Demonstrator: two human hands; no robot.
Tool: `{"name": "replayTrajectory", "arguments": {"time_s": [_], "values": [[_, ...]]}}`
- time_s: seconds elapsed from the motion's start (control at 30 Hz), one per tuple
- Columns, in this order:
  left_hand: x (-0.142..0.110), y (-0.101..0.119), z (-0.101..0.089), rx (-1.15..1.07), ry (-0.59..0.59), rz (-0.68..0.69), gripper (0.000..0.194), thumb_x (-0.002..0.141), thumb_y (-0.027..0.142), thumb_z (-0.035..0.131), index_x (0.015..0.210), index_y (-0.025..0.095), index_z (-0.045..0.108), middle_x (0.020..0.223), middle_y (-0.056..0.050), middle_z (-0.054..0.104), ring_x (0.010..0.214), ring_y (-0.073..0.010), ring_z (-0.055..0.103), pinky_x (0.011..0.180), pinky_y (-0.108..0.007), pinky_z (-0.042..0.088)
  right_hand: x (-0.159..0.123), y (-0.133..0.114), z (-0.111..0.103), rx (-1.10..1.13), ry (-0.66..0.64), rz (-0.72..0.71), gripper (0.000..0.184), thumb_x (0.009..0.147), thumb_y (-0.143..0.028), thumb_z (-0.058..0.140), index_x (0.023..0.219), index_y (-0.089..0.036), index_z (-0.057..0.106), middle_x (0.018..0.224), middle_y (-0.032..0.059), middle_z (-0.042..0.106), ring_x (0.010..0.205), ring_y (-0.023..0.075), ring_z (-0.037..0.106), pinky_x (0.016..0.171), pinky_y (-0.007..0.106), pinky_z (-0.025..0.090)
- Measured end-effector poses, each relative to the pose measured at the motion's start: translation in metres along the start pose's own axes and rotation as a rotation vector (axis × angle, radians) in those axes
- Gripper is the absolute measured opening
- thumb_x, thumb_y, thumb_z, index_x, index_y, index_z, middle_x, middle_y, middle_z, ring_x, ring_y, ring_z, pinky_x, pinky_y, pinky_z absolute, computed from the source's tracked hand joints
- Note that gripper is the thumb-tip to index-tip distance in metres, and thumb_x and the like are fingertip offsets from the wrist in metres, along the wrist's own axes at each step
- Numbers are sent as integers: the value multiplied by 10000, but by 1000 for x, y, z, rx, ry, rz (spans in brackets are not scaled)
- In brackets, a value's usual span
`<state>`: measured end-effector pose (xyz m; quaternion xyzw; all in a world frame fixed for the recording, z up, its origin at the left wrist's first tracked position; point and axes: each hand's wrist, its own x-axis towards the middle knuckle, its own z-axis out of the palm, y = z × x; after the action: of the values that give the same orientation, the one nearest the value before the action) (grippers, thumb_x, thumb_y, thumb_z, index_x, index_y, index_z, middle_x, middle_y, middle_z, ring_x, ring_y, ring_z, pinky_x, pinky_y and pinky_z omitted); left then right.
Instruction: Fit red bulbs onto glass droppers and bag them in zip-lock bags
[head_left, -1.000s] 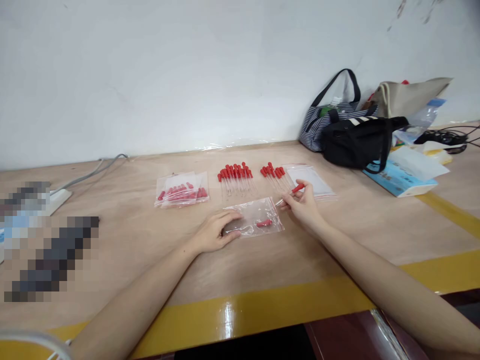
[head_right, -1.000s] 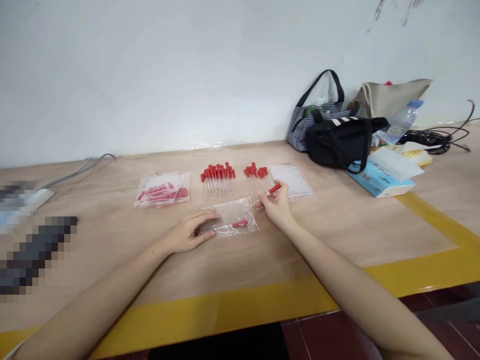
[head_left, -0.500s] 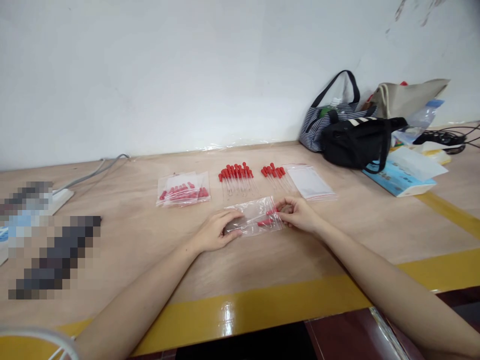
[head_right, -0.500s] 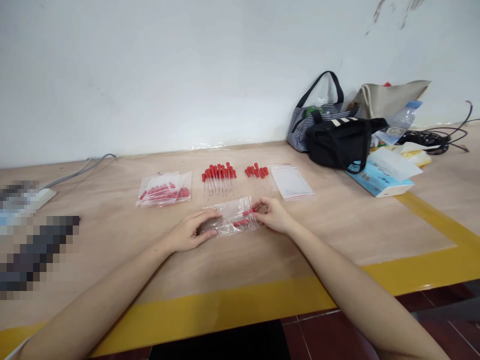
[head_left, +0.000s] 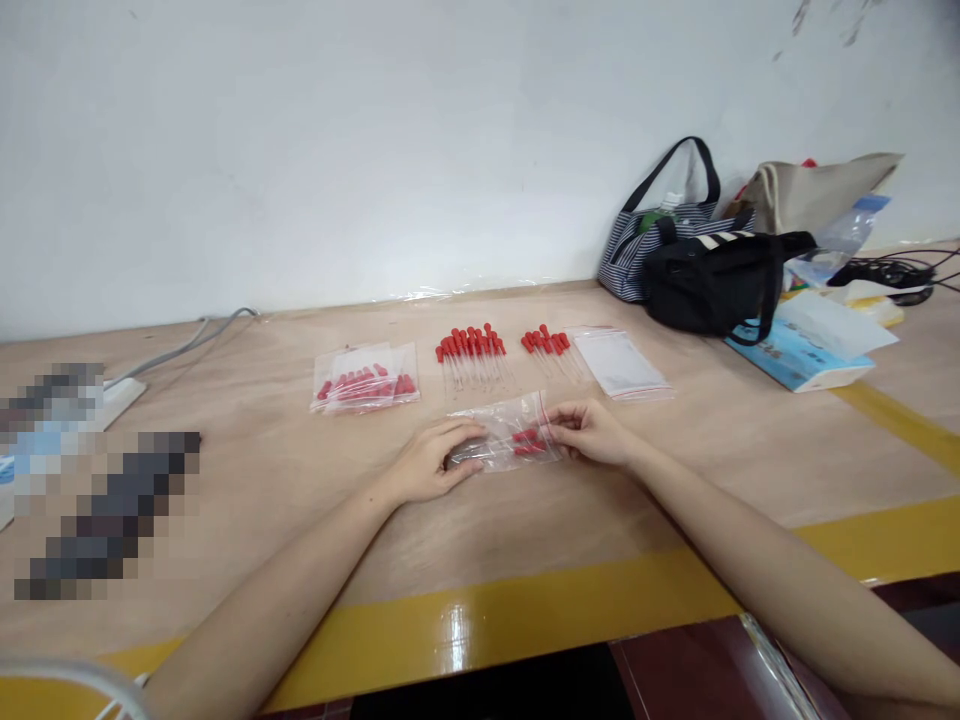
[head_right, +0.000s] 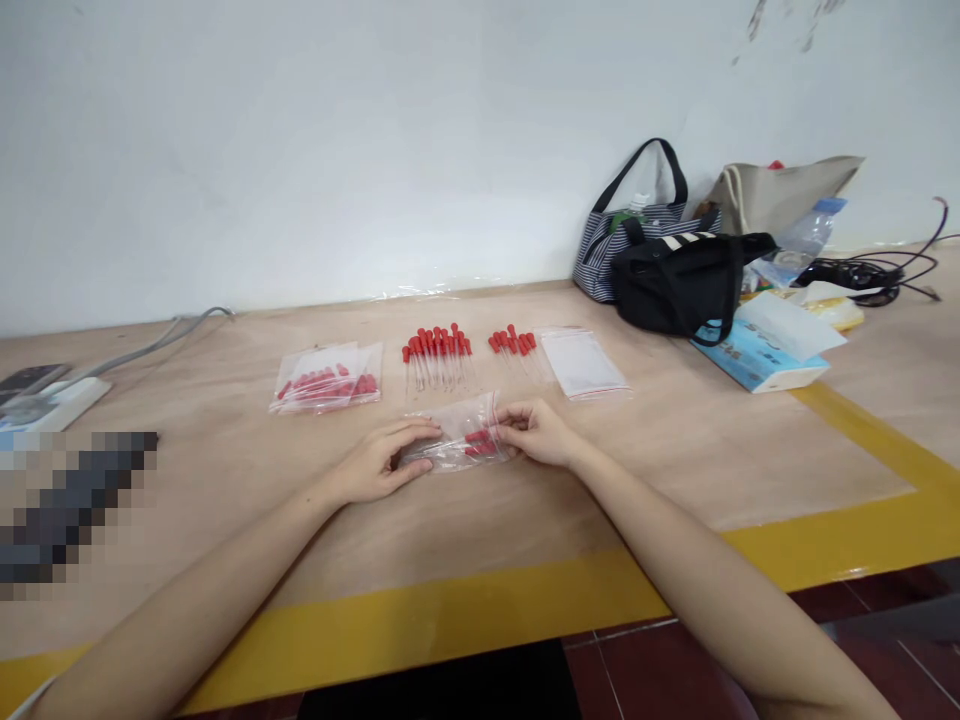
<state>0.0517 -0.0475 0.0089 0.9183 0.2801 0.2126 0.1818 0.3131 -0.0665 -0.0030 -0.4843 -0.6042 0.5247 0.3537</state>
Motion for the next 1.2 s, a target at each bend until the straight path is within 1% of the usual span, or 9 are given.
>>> {"name": "replayTrajectory", "arguments": {"time_s": [0.1,0.23,0.37,0.57,0.7,0.9,1.07,1.13,1.2], "values": [[0,-1,0,-11,-2,7,330,822,335,525,1129,216,549,1181,-73,558,1116,-194,504,956,-363,405,8,1,-9,-87,190,21,342,654,-424,619,845,-141,631,479,-31,536,389,83,446,399,213,376],[0,-3,1,-28,-7,6,291,825,340,523,1084,214,565,1176,-67,556,1117,-188,499,952,-355,409,32,1,-30,-466,555,-68,190,670,-302,582,767,-152,644,602,16,608,532,126,534,555,256,439],[-1,-4,1,-25,-13,17,281,828,336,517,1077,213,565,1185,-65,549,1119,-190,496,947,-357,412,64,1,-49,-743,657,-82,164,673,-205,541,784,-149,648,772,57,659,710,166,589,721,278,439],[-1,-3,1,-24,-19,24,299,836,332,504,1108,224,564,1193,-67,542,1130,-195,488,954,-362,406,99,1,-51,-818,793,111,291,695,-280,556,932,-125,622,894,125,655,831,218,596,700,290,440],[0,-3,1,-28,-11,28,303,830,332,513,1106,221,568,1187,-67,546,1123,-194,492,958,-360,404,104,-5,-48,-861,754,211,214,706,-244,543,858,-127,640,871,157,659,818,236,611,647,286,436],[-1,-4,2,-27,-14,22,312,829,325,515,1121,225,564,1188,-65,544,1121,-188,490,961,-356,400,104,-18,-44,-909,656,239,181,687,-173,558,846,-115,621,885,194,638,821,275,611,650,316,439],[-1,-4,2,-33,-5,33,313,830,328,514,1122,228,565,1187,-68,544,1116,-197,494,953,-369,407,89,-27,-40,-808,683,126,400,734,-188,509,1111,-58,478,918,204,595,839,274,594,697,348,448],[0,-4,1,-28,-17,41,318,835,332,507,1129,224,562,1194,-74,537,1121,-200,490,957,-375,403,73,-27,-38,-746,656,50,547,732,-170,483,1248,-58,344,837,132,599,785,234,596,695,328,459],[1,-3,0,-12,-35,47,322,842,336,495,1136,224,560,1207,-78,528,1135,-203,479,964,-378,397,53,-23,-35,-560,587,-16,734,697,-172,498,1346,-85,166,683,24,564,646,194,589,635,311,478]]}}
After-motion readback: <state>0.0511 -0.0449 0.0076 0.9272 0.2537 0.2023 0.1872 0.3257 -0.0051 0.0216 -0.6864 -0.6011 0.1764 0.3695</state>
